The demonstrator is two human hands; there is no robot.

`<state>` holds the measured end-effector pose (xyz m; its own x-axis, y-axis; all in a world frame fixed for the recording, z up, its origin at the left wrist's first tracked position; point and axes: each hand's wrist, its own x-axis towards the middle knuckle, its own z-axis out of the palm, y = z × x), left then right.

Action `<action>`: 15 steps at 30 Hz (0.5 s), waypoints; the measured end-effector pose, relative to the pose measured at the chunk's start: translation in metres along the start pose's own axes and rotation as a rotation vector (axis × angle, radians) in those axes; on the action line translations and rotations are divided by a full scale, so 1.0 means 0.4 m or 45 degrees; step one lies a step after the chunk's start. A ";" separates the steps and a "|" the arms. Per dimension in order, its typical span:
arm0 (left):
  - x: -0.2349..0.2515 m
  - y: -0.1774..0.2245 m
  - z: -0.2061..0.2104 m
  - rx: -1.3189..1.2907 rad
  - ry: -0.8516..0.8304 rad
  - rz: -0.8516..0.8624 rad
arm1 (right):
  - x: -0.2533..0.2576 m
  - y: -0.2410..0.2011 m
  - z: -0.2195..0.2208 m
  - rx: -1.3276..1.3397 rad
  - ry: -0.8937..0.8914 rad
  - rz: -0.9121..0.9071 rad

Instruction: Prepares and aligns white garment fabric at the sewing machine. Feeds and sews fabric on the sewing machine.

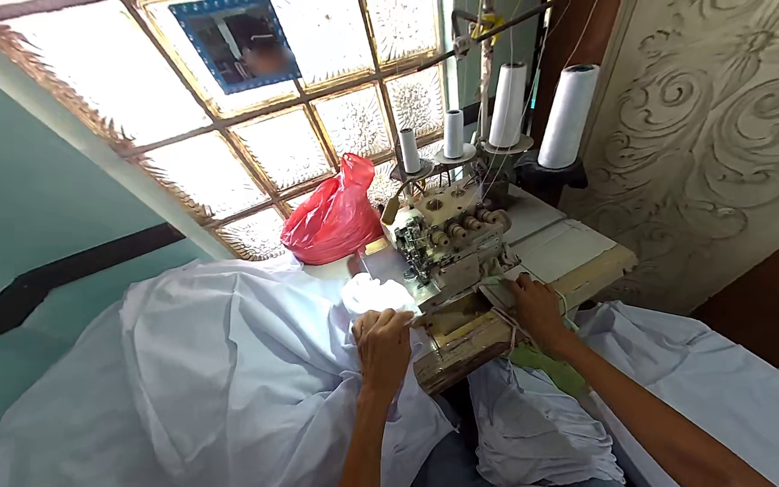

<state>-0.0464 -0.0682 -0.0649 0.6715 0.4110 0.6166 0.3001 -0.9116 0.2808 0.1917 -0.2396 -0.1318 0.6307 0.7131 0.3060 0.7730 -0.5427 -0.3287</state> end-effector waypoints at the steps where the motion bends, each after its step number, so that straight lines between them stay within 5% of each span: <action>1: -0.001 0.016 -0.007 -0.070 -0.006 0.020 | -0.006 0.019 0.004 0.017 0.024 -0.006; 4: -0.009 0.070 -0.034 -0.260 0.036 0.071 | -0.018 -0.033 -0.065 0.290 0.064 -0.102; 8: -0.019 0.130 -0.096 -0.403 0.100 0.095 | -0.033 -0.218 -0.196 0.970 0.128 -0.561; 12: -0.022 0.162 -0.147 -0.438 0.267 0.072 | -0.050 -0.361 -0.202 1.349 -0.334 -0.997; 15: -0.013 0.195 -0.157 -0.440 0.270 0.060 | -0.099 -0.402 -0.199 0.936 -0.779 -0.854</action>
<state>-0.0689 -0.1412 -0.0001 0.5135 0.3933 0.7626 0.0028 -0.8895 0.4569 0.0481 -0.2160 -0.0199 -0.1819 0.9631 0.1986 0.5865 0.2683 -0.7642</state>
